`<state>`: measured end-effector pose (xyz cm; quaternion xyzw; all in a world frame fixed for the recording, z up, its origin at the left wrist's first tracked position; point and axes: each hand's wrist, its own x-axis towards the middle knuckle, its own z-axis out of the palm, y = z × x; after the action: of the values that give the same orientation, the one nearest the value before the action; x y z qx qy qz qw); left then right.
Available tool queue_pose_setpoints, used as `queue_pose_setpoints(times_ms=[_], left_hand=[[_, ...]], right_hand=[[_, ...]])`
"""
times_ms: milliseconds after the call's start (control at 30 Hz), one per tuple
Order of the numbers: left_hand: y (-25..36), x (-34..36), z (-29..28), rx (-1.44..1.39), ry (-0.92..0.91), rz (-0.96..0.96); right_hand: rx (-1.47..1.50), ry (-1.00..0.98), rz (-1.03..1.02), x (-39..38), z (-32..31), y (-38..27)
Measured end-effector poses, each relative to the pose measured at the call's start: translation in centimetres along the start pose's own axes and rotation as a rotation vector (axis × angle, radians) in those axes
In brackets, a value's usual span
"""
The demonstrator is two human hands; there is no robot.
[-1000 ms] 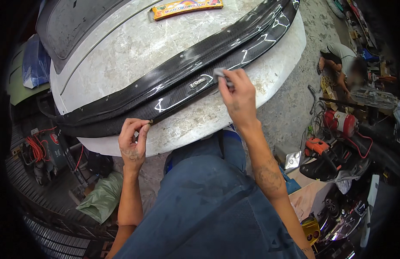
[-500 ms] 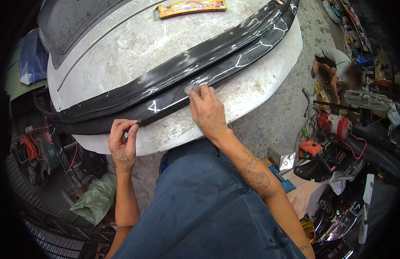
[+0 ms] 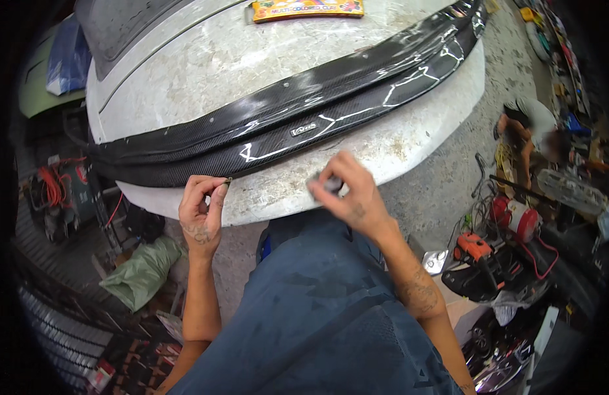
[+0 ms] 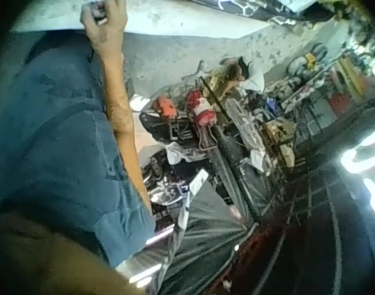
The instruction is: Prepping a carbon fiber spoiler on the trunk of a car using clay and a cleaning cloth in a garage.
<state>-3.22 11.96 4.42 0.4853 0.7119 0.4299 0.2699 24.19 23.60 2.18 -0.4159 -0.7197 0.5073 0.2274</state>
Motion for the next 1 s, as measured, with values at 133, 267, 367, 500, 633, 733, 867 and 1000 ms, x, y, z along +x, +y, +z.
queue_pose_setpoints(times_ms=[133, 267, 367, 500, 633, 733, 867, 1000], left_hand=[[1.5, -2.5, 0.9, 0.058, 0.099, -0.039], [2.2, -6.4, 1.5, 0.077, 0.238, -0.17], [3.1, -9.0, 2.7, 0.093, 0.344, -0.262], [3.8, -11.1, 5.1, 0.076, 0.457, -0.321], [4.9, -12.3, 7.2, 0.085, 0.508, -0.43], [5.3, -12.2, 8.0, 0.103, 0.502, -0.403], [6.2, -11.5, 8.7, 0.116, 0.44, -0.482], [5.4, -10.6, 9.9, 0.076, 0.43, -0.426]], right_hand=[[-0.131, 0.139, -0.184, 5.2, -0.7, 1.4], [-0.357, 0.0, -0.38, 6.9, 0.2, 3.4], [-0.532, -0.06, -0.471, 6.6, 1.5, 3.7], [-0.66, -0.091, -0.506, 6.5, 3.2, 4.2], [-0.205, -0.522, -0.683, 3.8, 3.7, 3.2], [0.033, -0.785, -0.573, 1.1, 2.2, 3.5], [-0.022, -0.719, -0.471, 1.6, -0.8, 4.9], [-0.258, -0.579, -0.499, 4.5, -3.4, 4.6]])
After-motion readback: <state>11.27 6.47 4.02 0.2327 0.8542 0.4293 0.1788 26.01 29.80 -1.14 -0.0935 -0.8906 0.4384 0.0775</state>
